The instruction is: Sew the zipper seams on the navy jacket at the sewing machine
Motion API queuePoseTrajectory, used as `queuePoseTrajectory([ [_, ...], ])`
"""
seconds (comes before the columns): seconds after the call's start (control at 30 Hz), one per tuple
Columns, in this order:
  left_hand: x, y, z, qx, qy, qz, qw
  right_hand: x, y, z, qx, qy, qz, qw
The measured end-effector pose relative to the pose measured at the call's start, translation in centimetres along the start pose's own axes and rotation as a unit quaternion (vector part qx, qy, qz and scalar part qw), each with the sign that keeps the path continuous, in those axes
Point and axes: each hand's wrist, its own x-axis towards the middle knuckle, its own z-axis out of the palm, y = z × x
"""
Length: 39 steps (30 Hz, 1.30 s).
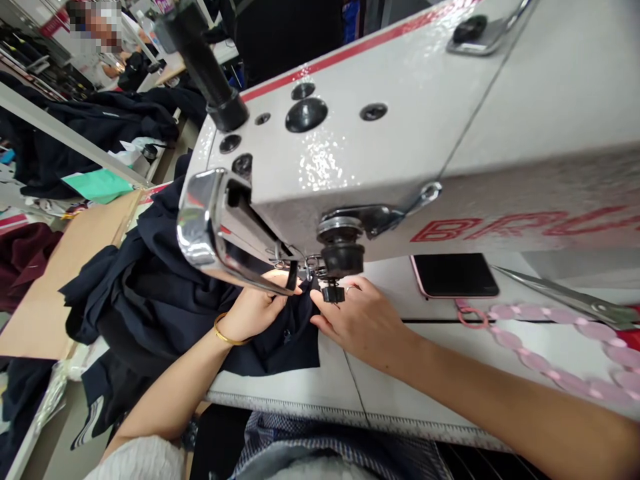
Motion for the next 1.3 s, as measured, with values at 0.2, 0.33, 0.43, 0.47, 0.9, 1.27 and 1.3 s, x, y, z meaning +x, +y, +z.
queuePoseTrajectory([
  [0.2, -0.2, -1.1, 0.2, -0.123, -0.006, -0.124, 0.985, -0.1, 0.0, 0.0, 0.003, -0.006, 0.003, 1.0],
  [0.33, 0.2, -0.7, 0.0, -0.129, 0.0, -0.156, 0.979, -0.1, 0.0, 0.0, 0.006, -0.017, 0.009, 1.0],
  [0.43, 0.4, -0.2, -0.1, -0.11, -0.016, -0.154, 0.982, -0.1, 0.0, -0.1, 0.008, -0.027, 0.008, 1.0],
  [0.47, 0.4, -0.1, -0.1, -0.099, -0.018, -0.143, 0.985, -0.1, 0.0, -0.1, 0.008, -0.028, 0.008, 1.0],
  [0.9, -0.4, 1.7, 0.9, 0.159, 0.03, 0.063, 0.985, 0.0, 0.0, 0.0, 0.014, -0.026, 0.009, 1.0],
  [1.27, -0.6, 2.6, 1.2, 0.276, -0.037, 0.106, 0.955, -0.1, 0.2, 0.1, 0.02, -0.026, -0.004, 0.999],
  [1.3, -0.6, 2.7, 1.2, 0.277, -0.039, 0.107, 0.954, -0.1, 0.2, 0.1, 0.014, -0.03, -0.005, 0.999],
])
